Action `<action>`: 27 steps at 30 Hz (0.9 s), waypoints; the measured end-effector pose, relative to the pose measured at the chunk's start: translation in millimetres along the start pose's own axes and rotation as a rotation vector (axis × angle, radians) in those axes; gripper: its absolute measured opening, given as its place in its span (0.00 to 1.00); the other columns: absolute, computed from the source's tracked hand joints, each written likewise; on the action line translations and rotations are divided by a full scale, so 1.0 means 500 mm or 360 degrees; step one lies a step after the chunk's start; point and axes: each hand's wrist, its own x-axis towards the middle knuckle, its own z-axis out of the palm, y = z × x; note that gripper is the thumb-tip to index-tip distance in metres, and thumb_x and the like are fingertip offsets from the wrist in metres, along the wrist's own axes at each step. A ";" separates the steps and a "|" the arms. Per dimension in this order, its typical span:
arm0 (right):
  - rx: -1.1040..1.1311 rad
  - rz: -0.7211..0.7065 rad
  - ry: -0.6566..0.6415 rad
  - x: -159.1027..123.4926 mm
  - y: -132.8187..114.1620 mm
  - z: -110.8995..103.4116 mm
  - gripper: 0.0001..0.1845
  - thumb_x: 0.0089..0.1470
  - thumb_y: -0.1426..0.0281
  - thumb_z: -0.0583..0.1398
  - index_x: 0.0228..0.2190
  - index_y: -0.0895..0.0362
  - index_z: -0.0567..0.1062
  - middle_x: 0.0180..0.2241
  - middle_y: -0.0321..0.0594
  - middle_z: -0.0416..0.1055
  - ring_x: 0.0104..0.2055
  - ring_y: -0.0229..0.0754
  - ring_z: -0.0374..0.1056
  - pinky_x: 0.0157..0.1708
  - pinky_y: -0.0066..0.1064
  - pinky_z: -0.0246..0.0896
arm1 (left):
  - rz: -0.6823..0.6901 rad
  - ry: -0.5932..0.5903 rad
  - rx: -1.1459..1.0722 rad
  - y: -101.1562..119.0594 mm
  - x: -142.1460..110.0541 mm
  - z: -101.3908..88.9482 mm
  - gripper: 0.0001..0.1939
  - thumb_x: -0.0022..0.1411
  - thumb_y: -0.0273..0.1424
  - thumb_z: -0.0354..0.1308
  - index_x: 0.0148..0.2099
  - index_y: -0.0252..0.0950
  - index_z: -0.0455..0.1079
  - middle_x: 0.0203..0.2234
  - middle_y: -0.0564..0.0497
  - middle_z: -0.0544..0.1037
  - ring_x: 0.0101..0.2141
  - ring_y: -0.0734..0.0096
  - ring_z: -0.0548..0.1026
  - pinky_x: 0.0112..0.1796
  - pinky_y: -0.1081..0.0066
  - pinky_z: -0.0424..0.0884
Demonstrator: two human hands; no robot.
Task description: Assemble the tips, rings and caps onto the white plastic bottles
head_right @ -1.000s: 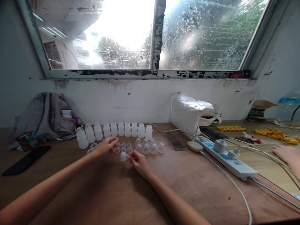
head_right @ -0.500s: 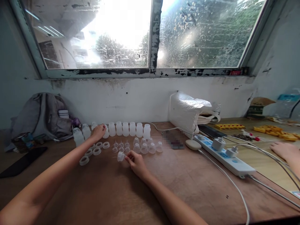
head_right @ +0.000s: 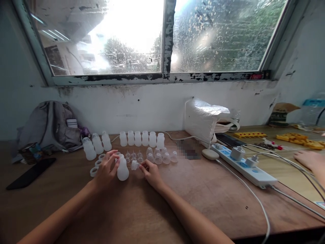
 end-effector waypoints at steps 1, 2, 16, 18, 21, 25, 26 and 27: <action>0.0002 0.0004 0.0008 0.000 0.000 -0.001 0.11 0.49 0.62 0.55 0.23 0.58 0.67 0.19 0.33 0.63 0.17 0.31 0.56 0.15 0.22 0.52 | -0.0021 -0.0023 -0.0130 0.000 -0.008 0.009 0.06 0.59 0.31 0.45 0.39 0.38 0.61 0.45 0.46 0.62 0.47 0.63 0.64 0.46 0.61 0.62; 0.0003 0.0009 0.0014 0.001 0.000 -0.001 0.11 0.49 0.62 0.55 0.23 0.58 0.67 0.19 0.33 0.62 0.16 0.31 0.56 0.15 0.22 0.52 | -0.0063 -0.0038 -0.0284 -0.001 -0.015 0.018 0.08 0.59 0.32 0.46 0.41 0.38 0.60 0.46 0.45 0.62 0.47 0.63 0.64 0.46 0.61 0.62; 0.0192 0.0049 0.0102 -0.003 -0.010 -0.005 0.14 0.49 0.57 0.54 0.27 0.56 0.63 0.21 0.31 0.61 0.14 0.30 0.56 0.12 0.23 0.52 | -0.0421 -0.0244 -0.0850 -0.013 -0.040 0.046 0.18 0.57 0.43 0.48 0.43 0.35 0.61 0.36 0.48 0.71 0.37 0.66 0.70 0.38 0.69 0.65; 0.0245 0.0023 0.0110 -0.006 -0.015 -0.005 0.13 0.49 0.58 0.54 0.28 0.56 0.62 0.22 0.31 0.61 0.15 0.30 0.56 0.12 0.23 0.52 | -0.0251 -0.0224 -0.0498 -0.008 -0.043 0.036 0.18 0.56 0.43 0.50 0.43 0.37 0.63 0.37 0.48 0.71 0.38 0.65 0.69 0.39 0.69 0.64; 0.0231 -0.0024 0.0057 -0.011 -0.019 -0.004 0.11 0.50 0.60 0.54 0.29 0.56 0.63 0.23 0.32 0.61 0.15 0.29 0.56 0.13 0.22 0.53 | -0.0072 -0.0298 -0.0128 -0.005 -0.049 0.030 0.19 0.55 0.44 0.49 0.45 0.39 0.63 0.37 0.49 0.70 0.38 0.65 0.69 0.38 0.69 0.64; 0.0175 -0.0058 -0.0032 -0.015 -0.019 -0.004 0.09 0.50 0.63 0.54 0.30 0.56 0.64 0.25 0.33 0.61 0.16 0.29 0.57 0.14 0.22 0.53 | -0.0063 -0.0350 0.0067 -0.006 -0.051 0.034 0.20 0.57 0.46 0.46 0.46 0.39 0.63 0.35 0.50 0.70 0.36 0.66 0.70 0.35 0.71 0.65; 0.0167 -0.0061 -0.0047 -0.015 -0.019 -0.004 0.09 0.50 0.63 0.54 0.31 0.56 0.64 0.25 0.33 0.61 0.17 0.29 0.57 0.14 0.22 0.53 | -0.0070 -0.0358 0.0093 -0.006 -0.051 0.035 0.21 0.57 0.46 0.45 0.46 0.39 0.63 0.35 0.50 0.70 0.36 0.66 0.70 0.34 0.71 0.65; 0.0157 -0.0063 -0.0060 -0.015 -0.020 -0.005 0.09 0.50 0.63 0.54 0.31 0.56 0.65 0.24 0.33 0.61 0.17 0.29 0.56 0.15 0.22 0.53 | -0.0073 -0.0367 0.0115 -0.006 -0.051 0.036 0.21 0.57 0.47 0.45 0.46 0.39 0.63 0.35 0.49 0.70 0.35 0.66 0.70 0.34 0.71 0.65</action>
